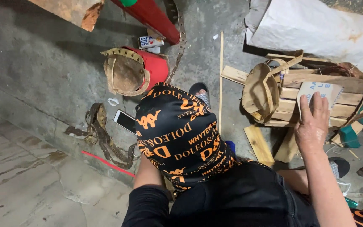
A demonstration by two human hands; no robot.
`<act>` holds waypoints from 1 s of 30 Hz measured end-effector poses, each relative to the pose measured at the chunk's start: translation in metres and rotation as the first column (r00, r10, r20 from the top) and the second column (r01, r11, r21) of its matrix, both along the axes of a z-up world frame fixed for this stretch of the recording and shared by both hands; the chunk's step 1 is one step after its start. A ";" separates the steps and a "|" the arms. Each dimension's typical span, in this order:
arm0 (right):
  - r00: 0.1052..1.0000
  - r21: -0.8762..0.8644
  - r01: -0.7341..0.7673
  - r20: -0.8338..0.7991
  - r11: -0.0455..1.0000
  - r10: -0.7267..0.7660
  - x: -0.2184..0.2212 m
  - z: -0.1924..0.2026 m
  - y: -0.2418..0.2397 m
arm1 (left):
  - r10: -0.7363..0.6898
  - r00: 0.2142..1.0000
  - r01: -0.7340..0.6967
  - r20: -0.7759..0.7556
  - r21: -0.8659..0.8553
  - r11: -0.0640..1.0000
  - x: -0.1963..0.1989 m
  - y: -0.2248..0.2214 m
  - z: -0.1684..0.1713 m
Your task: Sanding the wooden slats of a small drum-like instrument body using sandpaper to smooth the surface.
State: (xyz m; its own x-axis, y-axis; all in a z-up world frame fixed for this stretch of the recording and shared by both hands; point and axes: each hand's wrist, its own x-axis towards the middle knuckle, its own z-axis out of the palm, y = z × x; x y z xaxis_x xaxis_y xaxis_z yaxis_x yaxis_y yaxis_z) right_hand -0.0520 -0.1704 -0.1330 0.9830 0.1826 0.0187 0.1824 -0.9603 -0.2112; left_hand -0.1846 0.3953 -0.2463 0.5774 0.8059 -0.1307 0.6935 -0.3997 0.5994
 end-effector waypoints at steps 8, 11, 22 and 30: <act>1.000 -0.013 0.001 -0.001 1.000 -0.001 -0.001 0.004 0.002 | 0.079 0.996 -0.071 0.039 -0.176 0.982 0.018 -0.030 0.015; 1.000 -0.014 -0.002 0.020 1.000 0.002 0.000 0.001 0.002 | 0.109 0.992 -0.093 0.057 -0.230 0.969 0.026 -0.032 0.021; 0.997 0.042 -0.044 0.067 0.998 0.041 0.002 0.002 0.000 | 0.225 0.966 -0.158 0.126 -0.400 0.903 0.086 -0.027 0.116; 0.997 0.061 -0.033 0.070 0.998 0.029 0.000 -0.008 -0.005 | -0.203 0.492 0.534 0.847 -0.109 0.838 0.149 0.000 0.393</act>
State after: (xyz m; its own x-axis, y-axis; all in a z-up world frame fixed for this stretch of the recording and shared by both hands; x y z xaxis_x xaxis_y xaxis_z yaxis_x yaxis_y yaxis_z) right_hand -0.0519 -0.1756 -0.1408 0.9728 0.2096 0.0985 0.2283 -0.9394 -0.2556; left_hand -0.0355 0.3955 0.1466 0.8043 0.4923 0.3328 -0.2848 -0.1722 0.9430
